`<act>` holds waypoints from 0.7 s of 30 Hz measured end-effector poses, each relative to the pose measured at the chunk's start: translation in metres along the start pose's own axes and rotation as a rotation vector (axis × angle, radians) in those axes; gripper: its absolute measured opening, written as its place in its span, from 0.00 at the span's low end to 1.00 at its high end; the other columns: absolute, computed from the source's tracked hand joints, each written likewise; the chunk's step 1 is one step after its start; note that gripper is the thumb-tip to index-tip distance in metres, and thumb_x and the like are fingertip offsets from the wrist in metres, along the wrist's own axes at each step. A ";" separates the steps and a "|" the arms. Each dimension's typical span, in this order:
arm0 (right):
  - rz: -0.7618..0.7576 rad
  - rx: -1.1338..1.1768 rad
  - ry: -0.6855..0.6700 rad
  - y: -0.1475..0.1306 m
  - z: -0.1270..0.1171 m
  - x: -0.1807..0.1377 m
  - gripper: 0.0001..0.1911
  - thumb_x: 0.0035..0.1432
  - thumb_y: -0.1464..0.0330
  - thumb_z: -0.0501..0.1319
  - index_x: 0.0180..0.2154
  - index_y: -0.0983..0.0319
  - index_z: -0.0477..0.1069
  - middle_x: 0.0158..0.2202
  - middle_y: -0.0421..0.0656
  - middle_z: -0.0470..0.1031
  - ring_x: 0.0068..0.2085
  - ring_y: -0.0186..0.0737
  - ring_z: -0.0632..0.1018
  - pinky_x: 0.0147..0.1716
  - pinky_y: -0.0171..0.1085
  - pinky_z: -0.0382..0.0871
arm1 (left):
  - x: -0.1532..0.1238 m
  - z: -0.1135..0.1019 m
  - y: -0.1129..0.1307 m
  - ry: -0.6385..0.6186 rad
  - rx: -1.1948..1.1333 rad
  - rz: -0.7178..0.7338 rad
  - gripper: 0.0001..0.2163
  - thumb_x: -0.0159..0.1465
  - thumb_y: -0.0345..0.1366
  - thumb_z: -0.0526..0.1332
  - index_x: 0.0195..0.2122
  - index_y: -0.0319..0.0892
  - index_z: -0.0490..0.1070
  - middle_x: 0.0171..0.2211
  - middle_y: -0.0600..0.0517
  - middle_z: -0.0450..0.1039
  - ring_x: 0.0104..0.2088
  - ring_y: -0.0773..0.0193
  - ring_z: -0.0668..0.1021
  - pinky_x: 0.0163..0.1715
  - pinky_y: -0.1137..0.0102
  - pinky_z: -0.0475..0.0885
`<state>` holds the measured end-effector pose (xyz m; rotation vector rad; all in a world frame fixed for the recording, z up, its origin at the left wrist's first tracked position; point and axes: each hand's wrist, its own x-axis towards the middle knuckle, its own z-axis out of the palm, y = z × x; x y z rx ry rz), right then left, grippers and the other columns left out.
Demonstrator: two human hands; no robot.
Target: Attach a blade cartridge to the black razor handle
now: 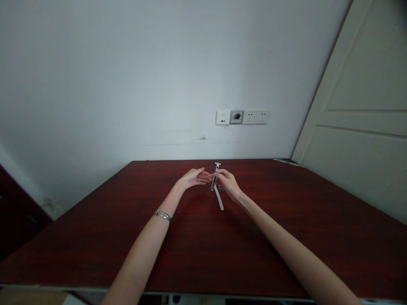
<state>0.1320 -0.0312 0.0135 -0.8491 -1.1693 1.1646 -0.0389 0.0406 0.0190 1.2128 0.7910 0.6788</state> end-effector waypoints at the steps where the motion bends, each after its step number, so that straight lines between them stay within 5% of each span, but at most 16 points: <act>1: 0.022 0.017 -0.010 0.000 0.001 -0.001 0.15 0.44 0.60 0.65 0.30 0.61 0.65 0.28 0.41 0.76 0.29 0.36 0.76 0.29 0.34 0.68 | 0.003 0.002 0.001 0.009 -0.049 -0.002 0.18 0.64 0.44 0.53 0.36 0.32 0.73 0.32 0.42 0.77 0.31 0.62 0.79 0.39 0.65 0.72; 5: 0.115 0.096 -0.035 0.005 0.008 -0.006 0.13 0.46 0.61 0.64 0.31 0.61 0.65 0.26 0.39 0.74 0.26 0.34 0.75 0.27 0.34 0.68 | 0.017 0.011 0.006 0.014 -0.185 -0.051 0.21 0.66 0.45 0.48 0.36 0.31 0.72 0.30 0.42 0.77 0.27 0.64 0.77 0.34 0.68 0.72; 13: 0.289 0.263 -0.052 0.013 0.015 -0.009 0.11 0.50 0.62 0.61 0.27 0.63 0.64 0.20 0.36 0.64 0.17 0.25 0.62 0.15 0.27 0.57 | 0.028 0.022 0.001 -0.047 -0.376 -0.002 0.26 0.66 0.48 0.41 0.44 0.30 0.67 0.46 0.34 0.71 0.43 0.55 0.77 0.38 0.66 0.70; 21: 0.453 0.334 -0.043 0.011 0.023 -0.018 0.16 0.59 0.58 0.54 0.26 0.63 0.60 0.16 0.34 0.58 0.16 0.26 0.58 0.15 0.28 0.58 | 0.028 0.016 -0.010 -0.334 -0.447 0.000 0.31 0.64 0.51 0.40 0.53 0.26 0.61 0.51 0.29 0.66 0.51 0.48 0.71 0.49 0.58 0.63</act>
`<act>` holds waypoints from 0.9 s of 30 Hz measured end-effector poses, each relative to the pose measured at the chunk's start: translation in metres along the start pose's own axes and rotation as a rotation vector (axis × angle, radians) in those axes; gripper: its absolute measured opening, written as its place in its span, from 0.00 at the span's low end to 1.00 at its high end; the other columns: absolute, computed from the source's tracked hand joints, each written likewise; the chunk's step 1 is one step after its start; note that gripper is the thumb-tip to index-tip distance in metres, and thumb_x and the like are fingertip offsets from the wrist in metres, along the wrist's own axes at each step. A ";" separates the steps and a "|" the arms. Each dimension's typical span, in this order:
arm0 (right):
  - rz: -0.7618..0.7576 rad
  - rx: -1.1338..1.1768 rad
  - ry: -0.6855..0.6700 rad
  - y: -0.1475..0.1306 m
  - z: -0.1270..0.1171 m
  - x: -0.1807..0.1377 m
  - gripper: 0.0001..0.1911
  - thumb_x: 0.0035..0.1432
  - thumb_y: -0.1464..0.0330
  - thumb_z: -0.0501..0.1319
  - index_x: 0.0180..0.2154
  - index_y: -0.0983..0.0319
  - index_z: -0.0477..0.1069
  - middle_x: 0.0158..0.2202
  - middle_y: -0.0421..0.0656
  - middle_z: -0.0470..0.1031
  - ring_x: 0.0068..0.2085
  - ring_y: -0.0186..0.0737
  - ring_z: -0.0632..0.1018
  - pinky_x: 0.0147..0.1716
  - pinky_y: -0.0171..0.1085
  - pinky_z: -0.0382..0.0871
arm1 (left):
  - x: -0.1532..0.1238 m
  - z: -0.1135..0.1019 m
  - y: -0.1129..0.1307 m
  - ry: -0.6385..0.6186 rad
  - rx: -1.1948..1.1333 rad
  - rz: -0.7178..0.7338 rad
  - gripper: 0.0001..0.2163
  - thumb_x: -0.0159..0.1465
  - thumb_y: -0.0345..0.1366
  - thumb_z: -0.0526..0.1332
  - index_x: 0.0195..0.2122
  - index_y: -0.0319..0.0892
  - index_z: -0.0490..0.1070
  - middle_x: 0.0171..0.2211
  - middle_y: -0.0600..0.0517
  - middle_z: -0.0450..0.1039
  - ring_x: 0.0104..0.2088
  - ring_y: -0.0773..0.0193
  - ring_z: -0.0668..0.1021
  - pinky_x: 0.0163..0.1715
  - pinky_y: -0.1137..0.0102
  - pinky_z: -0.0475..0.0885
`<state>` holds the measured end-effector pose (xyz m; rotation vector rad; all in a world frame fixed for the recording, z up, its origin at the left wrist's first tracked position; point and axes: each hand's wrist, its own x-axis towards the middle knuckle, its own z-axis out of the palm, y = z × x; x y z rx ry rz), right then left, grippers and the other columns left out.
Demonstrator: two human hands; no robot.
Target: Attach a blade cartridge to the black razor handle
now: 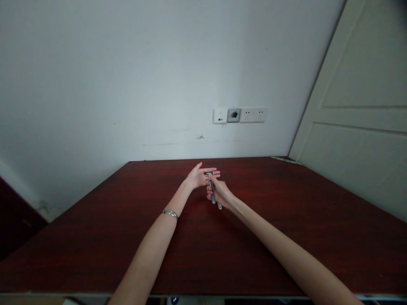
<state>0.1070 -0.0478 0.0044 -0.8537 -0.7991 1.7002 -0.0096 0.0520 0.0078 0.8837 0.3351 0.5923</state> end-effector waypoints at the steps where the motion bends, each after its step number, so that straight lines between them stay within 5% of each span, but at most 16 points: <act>1: 0.016 0.004 -0.014 0.000 0.001 -0.001 0.17 0.60 0.58 0.53 0.26 0.63 0.60 0.15 0.34 0.57 0.15 0.26 0.58 0.15 0.28 0.58 | 0.001 0.000 -0.001 -0.019 -0.014 -0.002 0.32 0.64 0.51 0.41 0.54 0.26 0.61 0.51 0.29 0.66 0.52 0.47 0.70 0.50 0.58 0.61; 6: 0.058 0.004 -0.037 0.002 0.006 -0.003 0.21 0.62 0.56 0.49 0.24 0.64 0.60 0.14 0.33 0.55 0.14 0.25 0.56 0.13 0.26 0.54 | 0.007 0.001 -0.006 -0.075 -0.067 0.015 0.32 0.64 0.50 0.42 0.54 0.23 0.60 0.50 0.27 0.66 0.53 0.47 0.70 0.54 0.56 0.57; 15: -0.006 -0.062 0.026 0.007 0.004 0.001 0.22 0.60 0.55 0.50 0.21 0.62 0.56 0.13 0.30 0.51 0.13 0.22 0.52 0.10 0.23 0.43 | 0.009 -0.002 -0.011 0.053 -0.123 0.012 0.28 0.64 0.46 0.42 0.53 0.22 0.61 0.48 0.27 0.68 0.51 0.47 0.72 0.51 0.57 0.61; 27: -0.054 -0.123 0.080 0.014 0.006 0.001 0.21 0.59 0.56 0.52 0.20 0.62 0.55 0.13 0.30 0.50 0.12 0.21 0.51 0.10 0.22 0.40 | 0.006 0.009 -0.014 0.085 -0.160 0.039 0.28 0.65 0.44 0.42 0.54 0.20 0.59 0.46 0.28 0.70 0.49 0.48 0.73 0.51 0.59 0.62</act>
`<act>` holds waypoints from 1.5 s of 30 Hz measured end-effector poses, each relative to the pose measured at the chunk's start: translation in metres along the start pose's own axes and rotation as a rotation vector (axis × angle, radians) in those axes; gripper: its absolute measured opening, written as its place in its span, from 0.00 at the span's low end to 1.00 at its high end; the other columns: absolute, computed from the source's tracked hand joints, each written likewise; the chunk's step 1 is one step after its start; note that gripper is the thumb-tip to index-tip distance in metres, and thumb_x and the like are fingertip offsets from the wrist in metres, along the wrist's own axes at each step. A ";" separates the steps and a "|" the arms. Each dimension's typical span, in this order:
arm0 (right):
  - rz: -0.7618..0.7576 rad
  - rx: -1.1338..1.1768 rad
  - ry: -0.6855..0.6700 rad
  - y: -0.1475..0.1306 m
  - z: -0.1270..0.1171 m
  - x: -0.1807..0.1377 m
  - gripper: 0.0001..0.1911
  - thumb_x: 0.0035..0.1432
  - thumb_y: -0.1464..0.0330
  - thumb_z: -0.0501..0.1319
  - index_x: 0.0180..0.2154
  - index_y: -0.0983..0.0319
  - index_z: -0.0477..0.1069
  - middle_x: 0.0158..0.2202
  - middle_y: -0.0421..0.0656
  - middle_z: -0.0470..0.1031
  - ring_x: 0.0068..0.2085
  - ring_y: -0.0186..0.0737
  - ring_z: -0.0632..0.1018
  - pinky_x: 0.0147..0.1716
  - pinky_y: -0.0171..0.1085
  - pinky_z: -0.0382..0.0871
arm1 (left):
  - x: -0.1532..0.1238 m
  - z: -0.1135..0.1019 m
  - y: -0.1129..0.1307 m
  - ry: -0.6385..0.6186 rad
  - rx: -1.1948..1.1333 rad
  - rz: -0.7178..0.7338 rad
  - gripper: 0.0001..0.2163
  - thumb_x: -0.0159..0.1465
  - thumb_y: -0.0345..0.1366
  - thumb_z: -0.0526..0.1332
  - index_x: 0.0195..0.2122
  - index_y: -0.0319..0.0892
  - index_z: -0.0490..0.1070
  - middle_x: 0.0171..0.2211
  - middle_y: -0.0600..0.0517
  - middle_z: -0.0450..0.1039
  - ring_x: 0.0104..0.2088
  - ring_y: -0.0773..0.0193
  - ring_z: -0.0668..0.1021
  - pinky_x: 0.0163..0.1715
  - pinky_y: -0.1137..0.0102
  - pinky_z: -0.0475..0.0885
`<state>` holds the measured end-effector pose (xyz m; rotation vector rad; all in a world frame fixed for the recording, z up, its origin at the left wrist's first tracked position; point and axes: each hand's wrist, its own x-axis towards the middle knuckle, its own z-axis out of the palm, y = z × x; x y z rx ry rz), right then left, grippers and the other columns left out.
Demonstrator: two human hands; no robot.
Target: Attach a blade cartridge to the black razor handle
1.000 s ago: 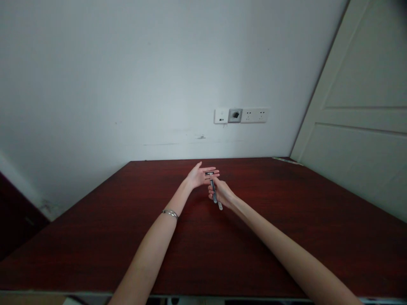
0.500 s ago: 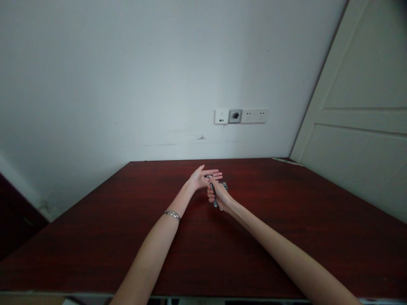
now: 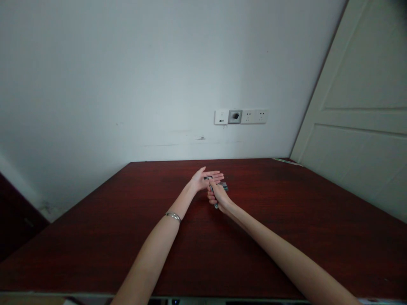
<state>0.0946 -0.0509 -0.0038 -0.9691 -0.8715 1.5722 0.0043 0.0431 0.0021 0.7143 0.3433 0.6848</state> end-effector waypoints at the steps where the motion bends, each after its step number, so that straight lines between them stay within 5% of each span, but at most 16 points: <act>1: -0.003 -0.006 0.007 0.000 0.000 0.000 0.20 0.59 0.57 0.52 0.20 0.62 0.55 0.13 0.30 0.50 0.12 0.21 0.52 0.10 0.22 0.40 | 0.000 0.000 0.000 -0.001 -0.005 0.001 0.29 0.64 0.44 0.43 0.54 0.19 0.59 0.45 0.28 0.70 0.49 0.48 0.73 0.50 0.59 0.63; 34: -0.022 -0.091 0.069 0.003 -0.003 0.002 0.20 0.56 0.57 0.54 0.20 0.61 0.54 0.11 0.29 0.49 0.11 0.21 0.50 0.09 0.23 0.41 | -0.001 0.006 -0.003 0.053 0.037 -0.003 0.28 0.66 0.42 0.42 0.55 0.18 0.57 0.43 0.29 0.72 0.46 0.50 0.75 0.51 0.60 0.63; 41: -0.106 -0.060 0.067 0.003 -0.008 0.007 0.22 0.52 0.52 0.56 0.20 0.61 0.55 0.12 0.30 0.49 0.12 0.22 0.50 0.09 0.24 0.40 | -0.006 -0.001 0.008 0.084 0.214 -0.062 0.22 0.65 0.42 0.48 0.51 0.26 0.64 0.43 0.33 0.73 0.46 0.53 0.76 0.51 0.61 0.63; 45: -0.172 -0.009 -0.014 0.000 -0.014 0.009 0.23 0.49 0.49 0.57 0.21 0.61 0.56 0.12 0.29 0.49 0.13 0.22 0.50 0.10 0.25 0.40 | -0.014 -0.006 0.014 0.034 0.263 0.100 0.17 0.65 0.39 0.51 0.47 0.32 0.68 0.46 0.37 0.72 0.48 0.55 0.75 0.53 0.61 0.62</act>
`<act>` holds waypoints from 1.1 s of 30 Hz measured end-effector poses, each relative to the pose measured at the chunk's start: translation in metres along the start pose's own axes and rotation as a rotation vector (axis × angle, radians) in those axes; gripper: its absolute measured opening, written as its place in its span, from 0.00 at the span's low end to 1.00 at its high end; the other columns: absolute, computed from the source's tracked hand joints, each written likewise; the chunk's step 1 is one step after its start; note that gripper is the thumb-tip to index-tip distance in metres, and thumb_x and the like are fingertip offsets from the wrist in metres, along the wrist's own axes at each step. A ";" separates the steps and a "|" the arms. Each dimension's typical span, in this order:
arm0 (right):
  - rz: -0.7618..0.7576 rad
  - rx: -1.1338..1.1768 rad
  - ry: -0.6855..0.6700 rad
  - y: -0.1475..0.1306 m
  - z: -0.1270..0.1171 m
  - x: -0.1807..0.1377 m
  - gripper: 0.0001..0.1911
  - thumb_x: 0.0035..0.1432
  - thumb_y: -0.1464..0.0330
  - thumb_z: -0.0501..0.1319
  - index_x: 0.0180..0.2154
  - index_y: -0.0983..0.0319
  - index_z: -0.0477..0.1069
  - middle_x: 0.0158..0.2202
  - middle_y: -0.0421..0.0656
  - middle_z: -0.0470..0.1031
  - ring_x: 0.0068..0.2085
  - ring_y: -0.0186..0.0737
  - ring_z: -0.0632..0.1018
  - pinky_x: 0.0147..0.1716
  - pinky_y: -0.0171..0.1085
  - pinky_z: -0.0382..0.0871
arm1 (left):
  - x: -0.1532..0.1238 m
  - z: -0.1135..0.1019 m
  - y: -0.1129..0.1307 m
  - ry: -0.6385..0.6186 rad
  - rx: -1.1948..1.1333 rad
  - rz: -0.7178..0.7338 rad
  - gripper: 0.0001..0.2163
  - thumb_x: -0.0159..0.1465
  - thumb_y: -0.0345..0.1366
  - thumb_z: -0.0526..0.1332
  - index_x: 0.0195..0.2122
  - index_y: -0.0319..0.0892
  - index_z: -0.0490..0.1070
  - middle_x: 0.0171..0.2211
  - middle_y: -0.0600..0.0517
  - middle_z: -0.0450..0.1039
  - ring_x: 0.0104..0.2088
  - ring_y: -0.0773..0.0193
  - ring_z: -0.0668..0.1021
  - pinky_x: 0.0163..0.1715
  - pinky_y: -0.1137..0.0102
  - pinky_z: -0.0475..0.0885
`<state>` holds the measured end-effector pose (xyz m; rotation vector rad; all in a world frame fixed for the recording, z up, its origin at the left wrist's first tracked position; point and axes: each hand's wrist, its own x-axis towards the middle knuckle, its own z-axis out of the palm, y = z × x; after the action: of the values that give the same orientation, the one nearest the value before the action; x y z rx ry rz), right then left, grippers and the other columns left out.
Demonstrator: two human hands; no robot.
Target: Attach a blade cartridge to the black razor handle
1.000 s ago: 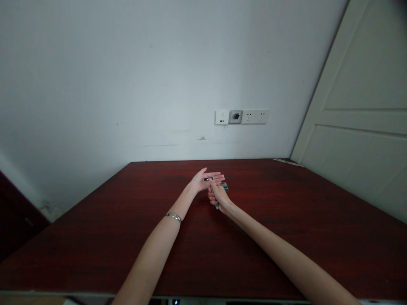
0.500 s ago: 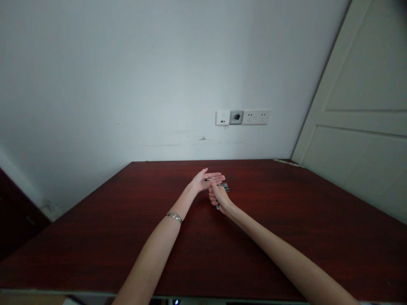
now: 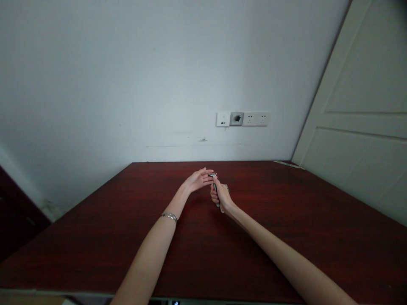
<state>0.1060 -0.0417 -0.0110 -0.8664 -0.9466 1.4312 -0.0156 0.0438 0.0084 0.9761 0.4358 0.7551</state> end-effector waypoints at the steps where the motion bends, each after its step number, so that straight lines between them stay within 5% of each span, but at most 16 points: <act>1: -0.014 0.000 -0.010 0.000 -0.001 0.000 0.23 0.49 0.49 0.58 0.21 0.61 0.56 0.13 0.29 0.48 0.13 0.23 0.50 0.10 0.25 0.40 | -0.001 0.000 0.000 -0.031 -0.002 0.041 0.16 0.64 0.38 0.52 0.47 0.32 0.69 0.47 0.37 0.71 0.49 0.55 0.74 0.53 0.61 0.61; 9: -0.041 -0.015 -0.033 -0.002 0.003 -0.003 0.25 0.49 0.46 0.56 0.22 0.61 0.57 0.13 0.29 0.49 0.13 0.23 0.50 0.11 0.26 0.39 | 0.002 0.005 -0.005 -0.110 0.036 0.122 0.13 0.58 0.28 0.58 0.43 0.29 0.71 0.42 0.36 0.74 0.45 0.54 0.76 0.52 0.63 0.62; 17: -0.040 0.021 -0.012 -0.009 0.005 -0.008 0.25 0.48 0.46 0.57 0.21 0.61 0.56 0.12 0.30 0.49 0.13 0.23 0.49 0.11 0.26 0.39 | 0.002 -0.011 -0.001 -0.045 -0.024 0.120 0.12 0.62 0.34 0.57 0.43 0.33 0.71 0.42 0.40 0.75 0.44 0.57 0.76 0.51 0.61 0.64; 19: -0.044 0.030 -0.022 -0.010 0.004 -0.006 0.25 0.48 0.46 0.57 0.22 0.61 0.57 0.12 0.30 0.49 0.13 0.23 0.50 0.11 0.27 0.40 | 0.002 -0.016 0.004 0.051 0.103 0.187 0.13 0.59 0.35 0.60 0.43 0.36 0.72 0.44 0.41 0.74 0.46 0.55 0.75 0.50 0.59 0.64; 24: -0.083 0.055 -0.011 -0.014 -0.005 -0.001 0.24 0.49 0.47 0.57 0.22 0.61 0.59 0.13 0.31 0.50 0.13 0.23 0.51 0.10 0.26 0.42 | 0.004 -0.039 0.003 0.545 0.744 0.329 0.14 0.43 0.35 0.71 0.31 0.38 0.75 0.41 0.41 0.75 0.50 0.48 0.70 0.53 0.59 0.58; 29: -0.104 0.047 0.013 -0.016 -0.012 0.002 0.24 0.48 0.47 0.58 0.22 0.62 0.60 0.13 0.31 0.50 0.14 0.23 0.51 0.11 0.26 0.43 | 0.000 -0.058 -0.012 0.676 1.220 0.201 0.17 0.44 0.44 0.70 0.33 0.43 0.74 0.47 0.42 0.70 0.55 0.45 0.65 0.56 0.57 0.52; 33: -0.108 0.039 0.016 -0.015 -0.014 0.003 0.24 0.48 0.47 0.58 0.21 0.62 0.60 0.13 0.31 0.51 0.14 0.23 0.52 0.11 0.27 0.44 | -0.004 -0.064 -0.018 0.658 1.277 0.195 0.17 0.44 0.46 0.70 0.33 0.43 0.75 0.48 0.41 0.69 0.57 0.44 0.63 0.57 0.56 0.49</act>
<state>0.1244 -0.0378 -0.0023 -0.7853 -0.9369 1.3444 -0.0526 0.0713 -0.0398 1.9621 1.5220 0.9655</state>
